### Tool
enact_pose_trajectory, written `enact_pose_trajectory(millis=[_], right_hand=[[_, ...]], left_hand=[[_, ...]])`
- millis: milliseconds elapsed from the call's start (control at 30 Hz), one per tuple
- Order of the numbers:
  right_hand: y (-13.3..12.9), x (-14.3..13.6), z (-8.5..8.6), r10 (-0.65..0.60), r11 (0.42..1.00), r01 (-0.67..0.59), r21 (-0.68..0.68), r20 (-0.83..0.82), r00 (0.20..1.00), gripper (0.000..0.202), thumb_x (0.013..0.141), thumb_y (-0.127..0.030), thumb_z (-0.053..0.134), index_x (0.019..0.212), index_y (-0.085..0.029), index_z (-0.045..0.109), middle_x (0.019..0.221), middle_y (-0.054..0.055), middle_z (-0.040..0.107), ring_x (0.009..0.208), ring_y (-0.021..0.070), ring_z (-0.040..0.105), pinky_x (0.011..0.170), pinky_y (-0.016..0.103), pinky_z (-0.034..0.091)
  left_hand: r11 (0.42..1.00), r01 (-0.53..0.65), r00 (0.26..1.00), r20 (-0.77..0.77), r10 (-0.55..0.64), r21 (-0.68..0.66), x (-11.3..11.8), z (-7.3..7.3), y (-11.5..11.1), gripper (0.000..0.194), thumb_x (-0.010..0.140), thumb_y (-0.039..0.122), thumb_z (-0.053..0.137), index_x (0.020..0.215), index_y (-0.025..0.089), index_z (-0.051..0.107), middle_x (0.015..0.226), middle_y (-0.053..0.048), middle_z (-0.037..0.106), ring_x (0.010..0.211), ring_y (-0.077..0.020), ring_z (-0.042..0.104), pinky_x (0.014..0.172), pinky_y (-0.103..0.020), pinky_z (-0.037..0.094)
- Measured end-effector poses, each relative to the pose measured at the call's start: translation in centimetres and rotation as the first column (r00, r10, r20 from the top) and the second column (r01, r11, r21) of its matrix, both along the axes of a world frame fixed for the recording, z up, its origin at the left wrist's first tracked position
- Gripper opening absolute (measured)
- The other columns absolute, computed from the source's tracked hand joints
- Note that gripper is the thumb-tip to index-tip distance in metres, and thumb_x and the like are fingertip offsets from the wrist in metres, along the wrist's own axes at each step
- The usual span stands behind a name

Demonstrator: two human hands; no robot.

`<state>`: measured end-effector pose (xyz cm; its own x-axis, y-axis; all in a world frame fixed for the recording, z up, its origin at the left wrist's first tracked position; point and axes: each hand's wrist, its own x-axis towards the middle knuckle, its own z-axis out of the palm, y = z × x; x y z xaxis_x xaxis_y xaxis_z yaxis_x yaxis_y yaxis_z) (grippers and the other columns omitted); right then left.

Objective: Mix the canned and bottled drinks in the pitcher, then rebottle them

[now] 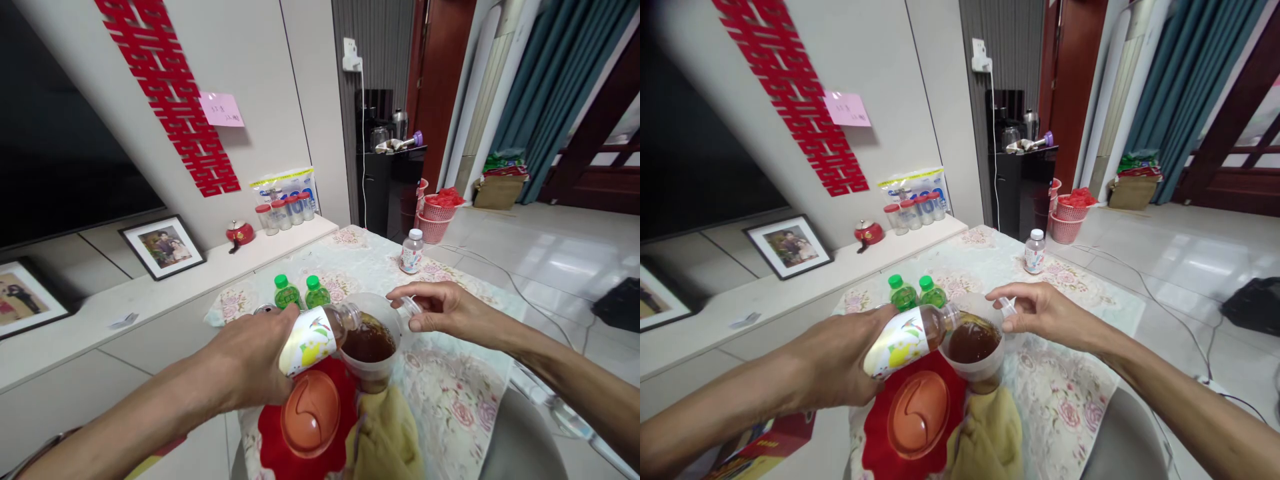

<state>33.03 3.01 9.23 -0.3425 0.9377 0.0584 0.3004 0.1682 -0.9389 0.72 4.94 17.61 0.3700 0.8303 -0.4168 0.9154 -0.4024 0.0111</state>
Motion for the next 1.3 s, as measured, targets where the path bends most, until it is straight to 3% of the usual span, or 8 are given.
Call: enact_pose_trajectory(millis=[133, 433, 800, 967, 1133, 1300], right_hand=[[-0.2, -0.1, 0.3, -0.025, 0.997, 0.024, -0.077, -0.023, 0.999, 0.048, 0.081, -0.047, 0.085, 0.126, -0.032, 0.076, 0.111, 0.002, 0.078, 0.088, 0.0202, 0.068, 0.077, 0.035, 0.058], [-0.3, 0.0, 0.2, -0.043, 0.995, 0.039, -0.097, -0.041, 0.998, 0.051, 0.083, -0.049, 0.08, 0.13, -0.031, 0.074, 0.118, 0.006, 0.077, 0.088, 0.0201, 0.069, 0.077, 0.036, 0.058], [-0.2, 0.0, -0.6, -0.054, 0.993, 0.044, -0.11, -0.095, 0.994, 0.049, 0.082, -0.049, 0.082, 0.126, -0.03, 0.075, 0.115, 0.004, 0.073, 0.069, 0.0102, 0.053, 0.066, 0.029, 0.048], [-0.4, -0.2, -0.4, -0.076, 0.988, 0.06, -0.14, -0.112, 0.991, 0.046, 0.083, -0.046, 0.082, 0.126, -0.03, 0.075, 0.116, 0.004, 0.073, 0.075, 0.0124, 0.057, 0.071, 0.031, 0.048], [-0.5, -0.2, -0.3, -0.074, 0.988, 0.058, -0.144, -0.11, 0.991, 0.046, 0.082, -0.046, 0.082, 0.125, -0.03, 0.075, 0.114, 0.003, 0.073, 0.075, 0.0128, 0.057, 0.069, 0.03, 0.047], [-0.4, -0.1, -0.4, -0.075, 0.986, 0.056, -0.155, -0.115, 0.991, 0.049, 0.081, -0.048, 0.083, 0.126, -0.028, 0.075, 0.114, 0.004, 0.073, 0.075, 0.0137, 0.058, 0.07, 0.031, 0.048]], left_hand=[[1.0, 0.023, 0.999, -0.046, -0.022, 0.019, 0.2, 0.3, 0.1, 0.051, 0.058, 0.042, 0.065, 0.105, 0.025, 0.053, 0.094, -0.011, 0.073, 0.083, -0.0372, 0.072, 0.061, -0.038, 0.044], [0.993, 0.094, 0.992, -0.089, -0.088, 0.067, 0.9, 1.0, 0.1, 0.046, 0.058, 0.037, 0.065, 0.102, 0.027, 0.055, 0.089, -0.009, 0.075, 0.081, -0.0372, 0.074, 0.06, -0.04, 0.049], [0.993, 0.106, 0.987, -0.13, -0.098, 0.057, 1.6, 1.3, 0.6, 0.053, 0.055, 0.036, 0.068, 0.106, 0.025, 0.058, 0.097, -0.011, 0.075, 0.091, -0.0425, 0.075, 0.075, -0.051, 0.058], [0.986, 0.148, 0.976, -0.172, -0.133, 0.08, 2.2, 1.9, 0.6, 0.061, 0.056, 0.035, 0.069, 0.115, 0.022, 0.061, 0.117, -0.016, 0.069, 0.098, -0.0431, 0.074, 0.081, -0.056, 0.059], [0.978, 0.18, 0.957, -0.249, -0.15, 0.103, 3.1, 2.7, 0.5, 0.075, 0.055, 0.031, 0.073, 0.128, 0.02, 0.056, 0.115, -0.015, 0.069, 0.091, -0.0393, 0.074, 0.077, -0.052, 0.06], [0.952, 0.25, 0.916, -0.361, -0.174, 0.176, 4.0, 2.9, 0.1, 0.073, 0.06, 0.024, 0.075, 0.13, 0.023, 0.055, 0.117, -0.011, 0.07, 0.099, -0.0357, 0.072, 0.08, -0.046, 0.059]])
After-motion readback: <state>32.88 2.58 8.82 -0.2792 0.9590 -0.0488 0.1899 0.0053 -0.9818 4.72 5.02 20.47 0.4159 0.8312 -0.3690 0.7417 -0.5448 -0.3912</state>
